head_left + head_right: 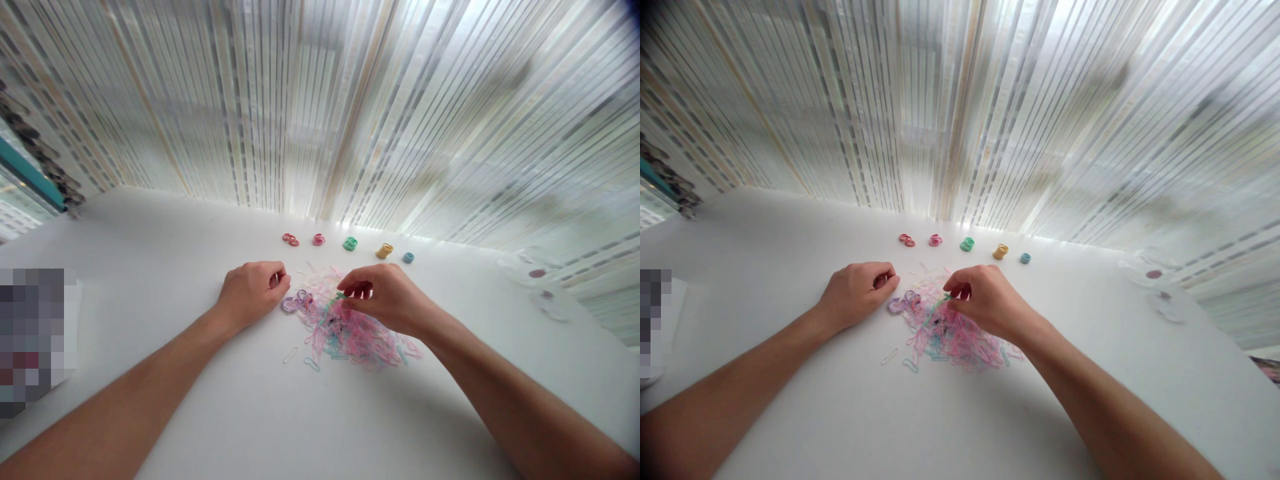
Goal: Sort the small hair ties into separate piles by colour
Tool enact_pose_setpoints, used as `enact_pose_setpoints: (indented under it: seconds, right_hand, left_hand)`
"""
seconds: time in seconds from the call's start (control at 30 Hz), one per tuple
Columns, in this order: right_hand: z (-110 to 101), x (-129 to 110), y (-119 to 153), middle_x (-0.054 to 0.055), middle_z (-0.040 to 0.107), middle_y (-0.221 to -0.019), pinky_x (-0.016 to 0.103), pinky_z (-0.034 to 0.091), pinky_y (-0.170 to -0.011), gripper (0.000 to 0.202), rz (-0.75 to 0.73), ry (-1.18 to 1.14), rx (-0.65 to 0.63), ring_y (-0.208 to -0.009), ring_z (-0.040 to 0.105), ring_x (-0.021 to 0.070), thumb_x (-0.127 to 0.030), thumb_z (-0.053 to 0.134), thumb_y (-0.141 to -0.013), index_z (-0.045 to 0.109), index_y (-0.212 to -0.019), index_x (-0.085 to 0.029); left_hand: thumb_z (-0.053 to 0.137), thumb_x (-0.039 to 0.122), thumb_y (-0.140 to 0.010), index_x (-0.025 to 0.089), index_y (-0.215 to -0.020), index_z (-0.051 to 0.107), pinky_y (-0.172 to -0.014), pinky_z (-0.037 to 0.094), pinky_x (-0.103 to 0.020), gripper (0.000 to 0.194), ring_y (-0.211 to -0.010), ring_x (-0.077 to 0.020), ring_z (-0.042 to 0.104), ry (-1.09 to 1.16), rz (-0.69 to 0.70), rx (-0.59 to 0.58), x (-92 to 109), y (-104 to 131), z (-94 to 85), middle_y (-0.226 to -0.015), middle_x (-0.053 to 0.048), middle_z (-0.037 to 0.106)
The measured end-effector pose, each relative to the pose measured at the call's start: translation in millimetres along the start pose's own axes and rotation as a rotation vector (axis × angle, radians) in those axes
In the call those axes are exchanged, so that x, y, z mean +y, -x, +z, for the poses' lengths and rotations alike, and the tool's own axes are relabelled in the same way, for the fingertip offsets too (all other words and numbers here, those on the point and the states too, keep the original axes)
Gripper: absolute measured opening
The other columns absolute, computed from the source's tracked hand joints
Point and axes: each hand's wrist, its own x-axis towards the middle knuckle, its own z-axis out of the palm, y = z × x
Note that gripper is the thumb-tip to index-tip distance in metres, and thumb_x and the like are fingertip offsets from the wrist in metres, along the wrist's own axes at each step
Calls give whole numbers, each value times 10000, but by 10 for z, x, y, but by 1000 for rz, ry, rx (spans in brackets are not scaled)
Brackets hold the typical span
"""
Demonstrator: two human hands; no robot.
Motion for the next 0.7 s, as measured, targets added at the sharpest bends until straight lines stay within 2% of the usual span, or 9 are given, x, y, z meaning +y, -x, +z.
enact_pose_setpoints:
  seconds: [0.33,0.53,0.7]
  right_hand:
    - [-31,-8,7,1,691,-666,258,417,-563,25,14,133,-22,-584,574,119,-205,755,-786,779,-791,-201]
    - [-37,-30,24,3,698,-724,252,418,-581,78,-40,147,-37,-630,574,123,-161,730,-784,774,-835,-201]
    - [-33,-44,25,27,707,-823,263,446,-661,122,-103,144,-91,-691,606,130,-156,675,-846,781,-880,-207]
  left_hand:
    - [479,413,-887,249,-738,616,-611,290,-303,261,-677,-175,581,21,-7,1,1,0,-6,-720,21,681]
    - [473,418,-881,245,-741,620,-613,288,-308,266,-668,-169,568,22,-9,-4,14,-6,-6,-720,16,676]
    - [467,424,-883,239,-743,622,-614,285,-310,279,-666,-166,560,20,-9,-4,8,-4,-3,-716,12,669]
